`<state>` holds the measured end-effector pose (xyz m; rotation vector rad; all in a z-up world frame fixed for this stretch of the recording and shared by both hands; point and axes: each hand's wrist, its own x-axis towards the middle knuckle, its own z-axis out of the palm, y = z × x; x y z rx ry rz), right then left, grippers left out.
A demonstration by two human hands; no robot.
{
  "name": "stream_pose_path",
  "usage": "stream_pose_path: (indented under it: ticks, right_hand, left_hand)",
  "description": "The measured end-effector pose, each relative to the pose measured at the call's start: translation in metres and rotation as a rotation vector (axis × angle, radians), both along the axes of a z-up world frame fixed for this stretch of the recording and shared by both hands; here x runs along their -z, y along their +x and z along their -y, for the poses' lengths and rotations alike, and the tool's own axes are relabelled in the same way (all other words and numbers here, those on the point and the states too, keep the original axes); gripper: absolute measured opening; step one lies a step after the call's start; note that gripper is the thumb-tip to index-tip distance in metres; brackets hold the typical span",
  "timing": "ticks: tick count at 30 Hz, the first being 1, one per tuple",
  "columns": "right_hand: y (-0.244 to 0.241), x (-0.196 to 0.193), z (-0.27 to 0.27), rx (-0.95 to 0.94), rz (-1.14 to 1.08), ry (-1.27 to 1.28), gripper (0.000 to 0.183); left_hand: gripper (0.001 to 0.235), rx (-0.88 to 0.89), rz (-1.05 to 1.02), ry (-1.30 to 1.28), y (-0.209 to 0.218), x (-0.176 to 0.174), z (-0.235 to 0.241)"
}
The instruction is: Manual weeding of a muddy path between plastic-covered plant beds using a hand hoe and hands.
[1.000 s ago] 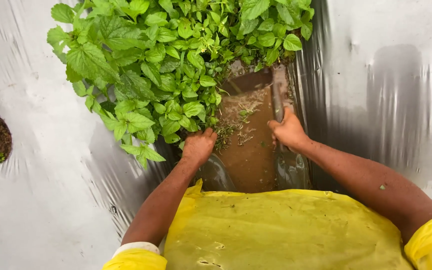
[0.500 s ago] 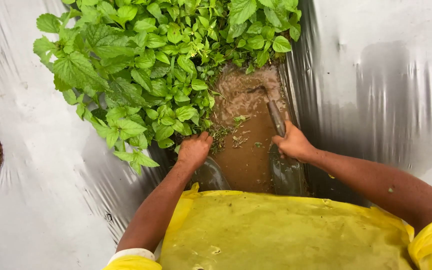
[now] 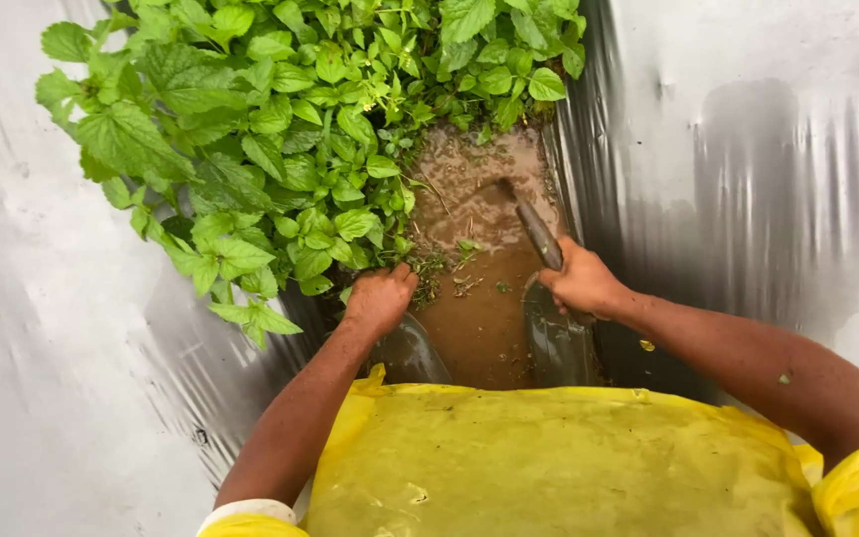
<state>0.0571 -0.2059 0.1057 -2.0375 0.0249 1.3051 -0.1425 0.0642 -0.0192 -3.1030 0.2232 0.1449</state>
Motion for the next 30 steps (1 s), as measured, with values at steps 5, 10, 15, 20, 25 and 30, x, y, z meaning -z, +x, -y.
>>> stream_pose_path:
  ticks: [5, 10, 15, 20, 25, 30]
  right_hand:
    - [-0.014, 0.010, -0.007, 0.133, 0.056, 0.087, 0.033]
    - [-0.020, 0.015, 0.024, -0.068, -0.007, -0.029, 0.032]
    - [-0.006, -0.005, 0.017, -0.182, 0.080, -0.086, 0.031]
    - [0.009, 0.022, -0.003, 0.278, 0.135, 0.096, 0.028]
    - [0.001, 0.052, -0.054, 0.517, 0.103, 0.221, 0.034]
    - [-0.036, 0.055, -0.054, 0.232, 0.084, 0.253, 0.031]
  left_hand:
    - [0.007, 0.040, -0.078, -0.038, 0.004, -0.011, 0.003]
    - [0.010, 0.075, -0.119, -0.179, 0.014, -0.013, 0.016]
    - [0.099, 0.175, -0.407, -0.209, 0.035, -0.046, 0.049]
    - [0.044, 0.250, -0.491, 0.045, 0.050, -0.076, 0.037]
    - [0.024, 0.249, -0.240, -0.001, 0.013, 0.018, -0.002]
    - [0.015, 0.035, 0.043, 0.031, -0.028, 0.040, -0.042]
